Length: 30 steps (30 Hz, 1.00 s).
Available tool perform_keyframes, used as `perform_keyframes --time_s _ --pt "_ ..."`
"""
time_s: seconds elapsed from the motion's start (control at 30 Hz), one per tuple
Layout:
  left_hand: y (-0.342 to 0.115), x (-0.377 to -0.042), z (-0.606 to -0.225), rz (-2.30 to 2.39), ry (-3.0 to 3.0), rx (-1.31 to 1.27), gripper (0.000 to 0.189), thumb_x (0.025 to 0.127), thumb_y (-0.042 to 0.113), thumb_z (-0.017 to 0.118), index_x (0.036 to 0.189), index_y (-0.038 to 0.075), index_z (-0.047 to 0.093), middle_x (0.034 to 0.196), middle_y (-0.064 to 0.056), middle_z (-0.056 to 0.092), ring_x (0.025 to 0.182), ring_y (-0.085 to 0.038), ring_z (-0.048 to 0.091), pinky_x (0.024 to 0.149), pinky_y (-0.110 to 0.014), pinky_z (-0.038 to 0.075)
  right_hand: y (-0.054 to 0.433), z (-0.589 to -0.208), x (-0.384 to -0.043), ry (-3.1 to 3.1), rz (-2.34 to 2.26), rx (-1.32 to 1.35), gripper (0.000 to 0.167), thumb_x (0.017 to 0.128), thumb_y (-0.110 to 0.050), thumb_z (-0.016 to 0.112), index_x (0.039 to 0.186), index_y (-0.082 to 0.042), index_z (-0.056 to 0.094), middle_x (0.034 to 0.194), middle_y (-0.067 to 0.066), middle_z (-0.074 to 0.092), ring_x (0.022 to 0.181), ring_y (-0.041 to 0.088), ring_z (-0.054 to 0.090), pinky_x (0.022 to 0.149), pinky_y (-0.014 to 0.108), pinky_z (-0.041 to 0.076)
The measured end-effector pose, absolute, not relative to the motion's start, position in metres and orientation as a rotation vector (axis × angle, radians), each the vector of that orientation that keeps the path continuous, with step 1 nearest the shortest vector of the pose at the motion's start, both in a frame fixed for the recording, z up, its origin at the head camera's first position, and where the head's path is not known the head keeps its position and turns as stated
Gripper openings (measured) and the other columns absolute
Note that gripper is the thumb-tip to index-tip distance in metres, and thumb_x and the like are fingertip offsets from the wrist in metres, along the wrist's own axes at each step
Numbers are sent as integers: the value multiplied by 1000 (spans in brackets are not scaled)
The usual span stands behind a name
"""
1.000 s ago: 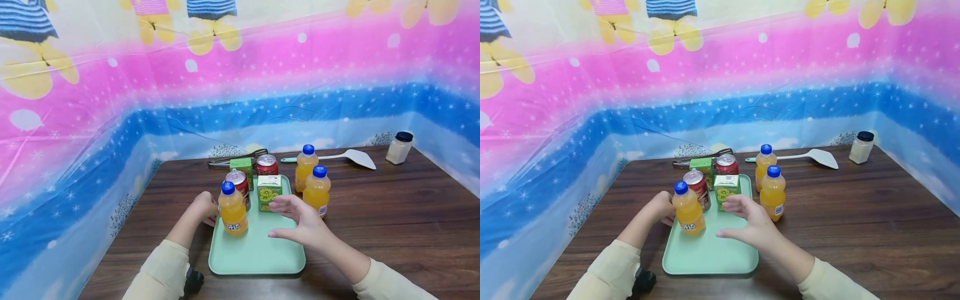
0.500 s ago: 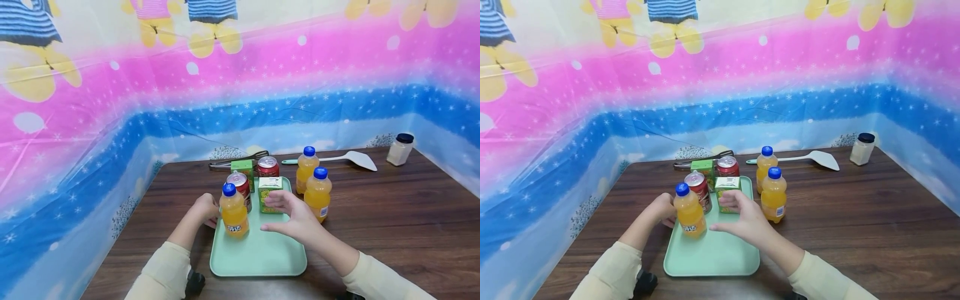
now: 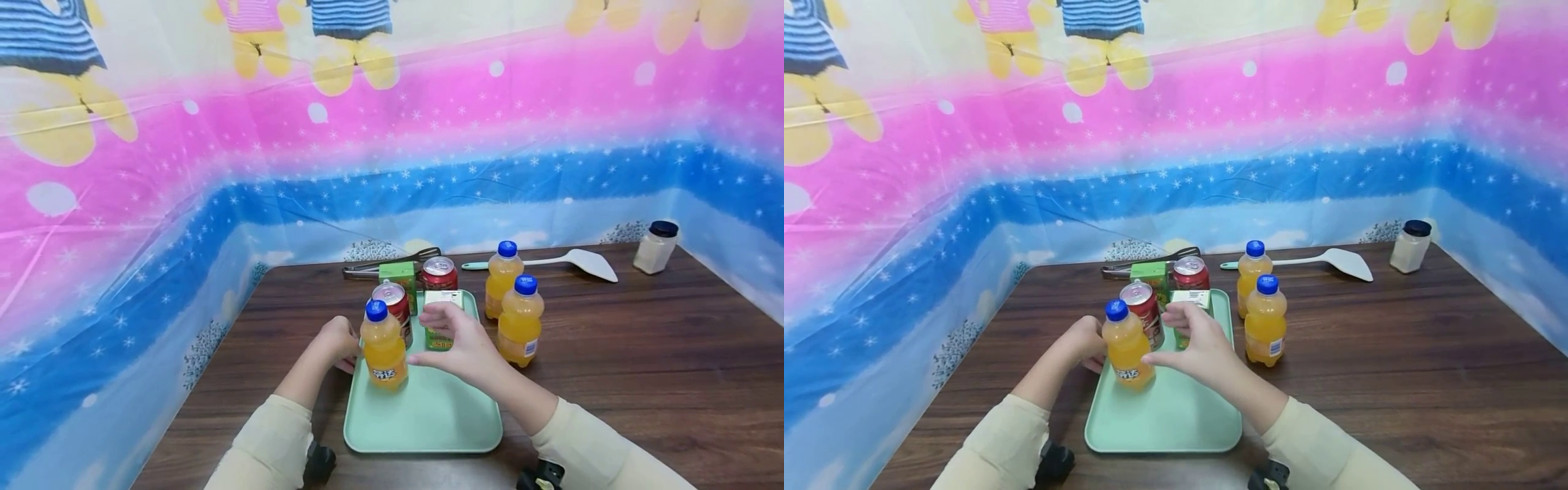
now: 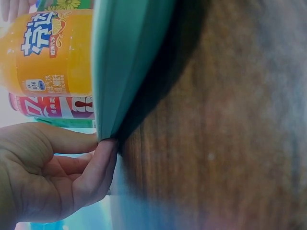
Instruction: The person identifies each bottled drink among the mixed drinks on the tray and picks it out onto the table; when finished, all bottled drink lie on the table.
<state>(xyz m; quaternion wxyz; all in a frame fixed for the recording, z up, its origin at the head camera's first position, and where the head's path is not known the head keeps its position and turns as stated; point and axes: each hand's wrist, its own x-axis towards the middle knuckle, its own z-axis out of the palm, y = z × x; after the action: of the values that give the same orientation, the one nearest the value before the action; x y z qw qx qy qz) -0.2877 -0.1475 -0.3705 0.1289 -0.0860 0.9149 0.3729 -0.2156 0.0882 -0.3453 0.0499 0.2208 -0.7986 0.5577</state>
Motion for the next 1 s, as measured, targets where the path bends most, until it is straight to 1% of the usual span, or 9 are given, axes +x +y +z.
perform_keyframes --time_s 0.17,0.47,0.67,0.87,1.0 --pt "-146 -288 -370 1077 2656 -266 15 76 -4 70 81 -4 56 75 -16 60 60 -25 63 49 -33 57 77 -346 -219 -2466 1632 611 72 68 -26 85 127 -9 48 118 6 60 111 21 57 95 44 46" --pt "-146 -289 -370 1083 2654 -268 14 76 -4 70 79 -4 56 75 -17 60 59 -25 63 48 -33 57 62 -348 -225 -2475 1628 577 70 67 -27 85 124 -9 50 117 5 60 111 20 56 95 39 47" --pt "-147 -289 -369 1083 2650 -261 13 76 -4 70 78 -4 57 74 -16 60 58 -25 63 49 -33 57 55 -348 -229 -2483 1650 573 69 67 -28 85 124 -10 50 117 3 60 111 20 56 96 40 46" --pt "-148 -289 -370 1117 2647 -235 11 76 -8 68 77 -6 57 72 -17 61 58 -25 64 49 -34 57 47 -349 -234 -2503 1629 594 72 67 -32 85 124 -9 49 117 3 59 109 21 57 94 41 47" --pt "-149 -289 -371 1120 2644 -229 11 75 -8 68 77 -6 57 71 -17 61 57 -25 64 49 -34 57 43 -350 -234 -2518 1645 602 74 66 -31 85 126 -8 47 118 5 58 108 23 56 94 44 47"
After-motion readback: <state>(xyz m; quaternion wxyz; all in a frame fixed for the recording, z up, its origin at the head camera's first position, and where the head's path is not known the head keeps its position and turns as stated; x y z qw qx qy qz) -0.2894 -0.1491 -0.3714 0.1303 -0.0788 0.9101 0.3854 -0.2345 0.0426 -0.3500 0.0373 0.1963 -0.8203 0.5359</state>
